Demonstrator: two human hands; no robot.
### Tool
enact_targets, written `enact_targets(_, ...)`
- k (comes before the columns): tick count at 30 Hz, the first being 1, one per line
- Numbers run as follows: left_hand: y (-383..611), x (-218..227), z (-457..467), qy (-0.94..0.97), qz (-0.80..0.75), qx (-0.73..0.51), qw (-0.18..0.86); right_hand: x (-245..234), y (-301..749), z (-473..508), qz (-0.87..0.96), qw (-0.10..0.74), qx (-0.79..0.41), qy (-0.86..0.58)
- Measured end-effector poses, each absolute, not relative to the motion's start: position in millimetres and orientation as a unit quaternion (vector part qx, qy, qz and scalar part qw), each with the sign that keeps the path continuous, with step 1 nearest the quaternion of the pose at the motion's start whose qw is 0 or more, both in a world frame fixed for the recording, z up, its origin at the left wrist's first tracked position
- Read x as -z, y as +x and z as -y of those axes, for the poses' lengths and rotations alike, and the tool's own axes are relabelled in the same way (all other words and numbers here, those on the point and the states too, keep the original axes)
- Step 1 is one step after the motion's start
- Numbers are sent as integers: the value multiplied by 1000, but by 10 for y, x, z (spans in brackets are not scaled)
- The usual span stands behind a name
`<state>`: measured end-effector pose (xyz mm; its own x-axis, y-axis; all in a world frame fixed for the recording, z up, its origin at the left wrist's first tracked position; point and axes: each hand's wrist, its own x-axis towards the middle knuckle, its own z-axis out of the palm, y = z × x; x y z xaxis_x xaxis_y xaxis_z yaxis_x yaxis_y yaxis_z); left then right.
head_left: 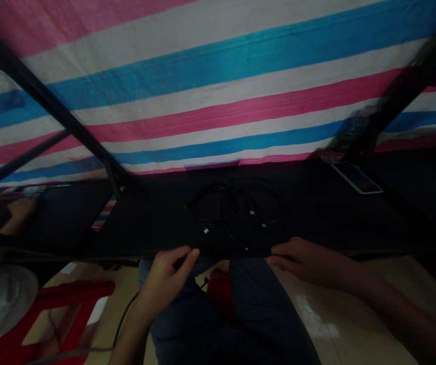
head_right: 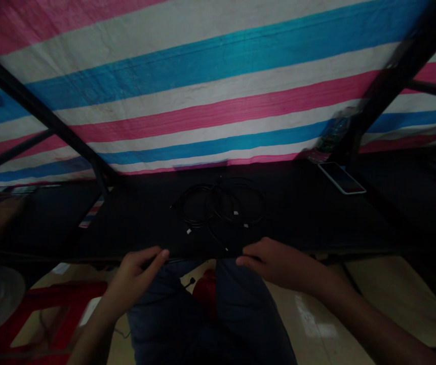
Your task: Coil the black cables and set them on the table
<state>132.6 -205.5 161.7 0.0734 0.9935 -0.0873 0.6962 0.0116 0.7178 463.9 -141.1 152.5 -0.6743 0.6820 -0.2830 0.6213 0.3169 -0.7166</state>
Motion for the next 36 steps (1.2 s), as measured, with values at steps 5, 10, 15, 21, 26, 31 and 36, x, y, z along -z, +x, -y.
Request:
enact_targets(5, 918, -1639, 2081, 634, -662, -241, 319, -1479, 4921, 1243, 772, 160, -398, -470)
enact_targets(10, 1103, -1552, 2137, 552, -658, -353, 371, -1365, 4634, 1370, 738, 266, -411, -465)
enact_targets(15, 1758, -1566, 2137, 576, -607, -404, 369, -1271, 4059, 1660, 737, 223, -509, -385)
enact_targets(21, 1900, -1663, 2141, 604, -586, -410, 352, -1496, 3914, 1775, 731, 131, -572, -348)
enact_targets(26, 1461, -1718, 2083, 448, -608, -535, 378, -1388, 3979, 1804, 668, 119, -636, -366)
enact_targets(31, 1446, -1621, 2029, 455, -568, -482, 488, -1342, 4001, 1752, 503, 333, -719, -345)
enact_targets(36, 1548, -1406, 2119, 595, -572, -301, 478, -1636, 4270, 1501, 392, 508, -695, -325)
